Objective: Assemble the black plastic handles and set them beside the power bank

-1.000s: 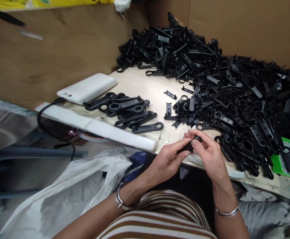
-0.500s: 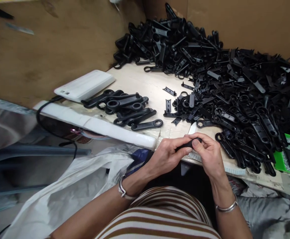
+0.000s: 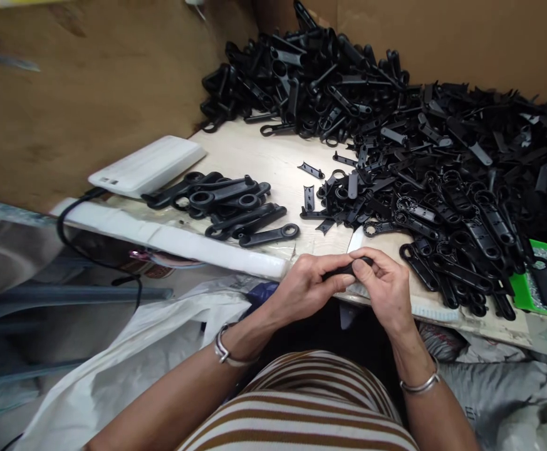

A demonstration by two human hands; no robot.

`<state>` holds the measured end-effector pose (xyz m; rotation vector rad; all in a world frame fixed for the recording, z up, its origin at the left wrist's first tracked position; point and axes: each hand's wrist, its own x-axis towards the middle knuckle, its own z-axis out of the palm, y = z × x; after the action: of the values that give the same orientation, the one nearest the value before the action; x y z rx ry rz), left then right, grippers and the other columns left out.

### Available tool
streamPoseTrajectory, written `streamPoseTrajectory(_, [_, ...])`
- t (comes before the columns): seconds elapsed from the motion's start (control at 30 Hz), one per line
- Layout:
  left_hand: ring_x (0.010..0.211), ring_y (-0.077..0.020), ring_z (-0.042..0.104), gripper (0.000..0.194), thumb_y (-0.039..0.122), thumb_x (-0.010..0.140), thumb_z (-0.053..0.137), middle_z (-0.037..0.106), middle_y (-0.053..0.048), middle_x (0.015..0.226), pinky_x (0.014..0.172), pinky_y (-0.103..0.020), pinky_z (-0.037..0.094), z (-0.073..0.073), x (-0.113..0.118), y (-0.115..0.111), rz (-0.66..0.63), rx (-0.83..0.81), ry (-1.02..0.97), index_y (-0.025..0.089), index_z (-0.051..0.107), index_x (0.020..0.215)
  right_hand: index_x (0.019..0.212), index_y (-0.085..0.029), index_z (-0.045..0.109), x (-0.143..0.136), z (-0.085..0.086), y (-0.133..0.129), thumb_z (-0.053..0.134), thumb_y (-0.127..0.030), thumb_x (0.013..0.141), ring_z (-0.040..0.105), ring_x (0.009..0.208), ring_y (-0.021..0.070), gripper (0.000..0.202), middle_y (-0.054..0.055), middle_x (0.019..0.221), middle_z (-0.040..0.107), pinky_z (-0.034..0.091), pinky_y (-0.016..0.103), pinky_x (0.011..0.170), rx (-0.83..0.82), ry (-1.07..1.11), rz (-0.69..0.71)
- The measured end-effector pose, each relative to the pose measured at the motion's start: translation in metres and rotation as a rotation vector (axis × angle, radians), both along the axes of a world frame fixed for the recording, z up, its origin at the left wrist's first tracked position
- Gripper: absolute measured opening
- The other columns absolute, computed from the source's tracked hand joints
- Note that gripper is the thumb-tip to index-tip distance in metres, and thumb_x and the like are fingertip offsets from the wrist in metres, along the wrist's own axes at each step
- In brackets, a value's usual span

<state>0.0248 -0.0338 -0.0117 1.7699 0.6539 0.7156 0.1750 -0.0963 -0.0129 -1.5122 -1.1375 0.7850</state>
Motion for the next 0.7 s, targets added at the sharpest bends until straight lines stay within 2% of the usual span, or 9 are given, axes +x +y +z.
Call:
streamPoseTrajectory(0.1, [0.086, -0.021, 0.07, 0.033, 0.016, 0.084, 0.057, 0.076, -0.006, 0.1, 0.077, -0.026, 0.053, 0.0, 0.002, 0.006, -0.03, 0.057, 0.024, 0.017, 0.069, 0.115, 0.092, -0.024, 0.075, 0.004, -0.003, 0.004, 0.067, -0.035, 0.083, 0.063, 0.069, 0.0135, 0.016, 0.0, 0.085, 0.073, 0.052, 0.025, 0.065, -0.008, 0.016, 0.016])
streamPoseTrajectory(0.23, [0.094, -0.0235, 0.069, 0.03, 0.016, 0.086, 0.056, 0.074, -0.01, 0.104, 0.086, -0.034, 0.053, 0.001, 0.001, 0.011, 0.01, 0.311, 0.092, 0.018, 0.068, 0.113, 0.095, -0.027, 0.076, 0.007, 0.001, 0.003, 0.069, -0.032, 0.082, 0.067, 0.088, 0.0189, 0.016, 0.001, 0.096, 0.074, 0.053, 0.032, 0.084, 0.036, -0.155, -0.027])
streamPoseTrajectory(0.3, [0.098, -0.0231, 0.068, 0.026, 0.017, 0.086, 0.058, 0.074, -0.011, 0.103, 0.09, -0.036, 0.053, -0.001, 0.001, 0.01, 0.088, 0.338, 0.037, 0.017, 0.068, 0.109, 0.094, -0.026, 0.077, 0.007, 0.0, 0.002, 0.071, -0.031, 0.08, 0.068, 0.082, 0.0183, 0.016, 0.001, 0.091, 0.074, 0.054, 0.034, 0.083, 0.073, -0.14, -0.109])
streamPoseTrajectory(0.37, [0.107, -0.0228, 0.065, 0.031, 0.019, 0.082, 0.066, 0.071, -0.011, 0.112, 0.095, -0.036, 0.051, -0.006, 0.002, 0.006, 0.256, 0.197, -0.124, 0.017, 0.065, 0.113, 0.094, -0.024, 0.077, 0.006, -0.006, 0.003, 0.073, -0.032, 0.079, 0.067, 0.068, 0.015, 0.018, 0.0, 0.08, 0.073, 0.056, 0.031, 0.074, 0.108, 0.023, -0.218])
streamPoseTrajectory(0.43, [0.111, -0.0227, 0.062, 0.049, 0.022, 0.076, 0.074, 0.067, -0.011, 0.12, 0.096, -0.036, 0.05, -0.011, 0.007, 0.0, 0.38, -0.1, -0.323, 0.018, 0.059, 0.122, 0.093, -0.021, 0.076, 0.0, -0.012, 0.005, 0.076, -0.035, 0.076, 0.064, 0.058, 0.0123, 0.022, 0.0, 0.073, 0.071, 0.057, 0.029, 0.065, 0.138, 0.267, -0.309])
streamPoseTrajectory(0.47, [0.11, -0.0228, 0.063, 0.054, 0.024, 0.073, 0.076, 0.066, -0.011, 0.121, 0.095, -0.036, 0.051, -0.013, 0.01, -0.003, 0.381, -0.267, -0.405, 0.018, 0.057, 0.124, 0.092, -0.02, 0.075, -0.004, -0.014, 0.007, 0.078, -0.037, 0.074, 0.064, 0.056, 0.012, 0.025, 0.0, 0.072, 0.071, 0.057, 0.028, 0.063, 0.143, 0.386, -0.326])
streamPoseTrajectory(0.53, [0.108, -0.0228, 0.064, 0.052, 0.025, 0.071, 0.079, 0.068, -0.011, 0.118, 0.095, -0.036, 0.05, -0.015, 0.019, -0.009, 0.309, -0.531, -0.522, 0.016, 0.06, 0.119, 0.092, -0.019, 0.075, -0.015, -0.017, 0.009, 0.08, -0.039, 0.071, 0.067, 0.062, 0.014, 0.029, 0.003, 0.079, 0.073, 0.059, 0.03, 0.064, 0.128, 0.576, -0.3])
streamPoseTrajectory(0.63, [0.105, -0.0233, 0.066, 0.039, 0.03, 0.072, 0.078, 0.072, -0.011, 0.108, 0.095, -0.035, 0.05, -0.014, 0.03, -0.012, 0.256, -0.666, -0.59, 0.013, 0.067, 0.106, 0.094, -0.019, 0.073, -0.029, -0.016, 0.008, 0.078, -0.042, 0.073, 0.072, 0.078, 0.0196, 0.031, 0.007, 0.096, 0.075, 0.061, 0.037, 0.072, 0.072, 0.7, -0.193])
streamPoseTrajectory(0.7, [0.097, -0.0224, 0.068, 0.037, 0.035, 0.075, 0.074, 0.073, -0.011, 0.101, 0.088, -0.034, 0.052, -0.012, 0.03, -0.01, 0.249, -0.679, -0.572, 0.013, 0.068, 0.104, 0.097, -0.018, 0.073, -0.029, -0.014, 0.003, 0.076, -0.043, 0.076, 0.072, 0.079, 0.0218, 0.034, 0.009, 0.098, 0.075, 0.062, 0.04, 0.073, 0.004, 0.641, -0.151])
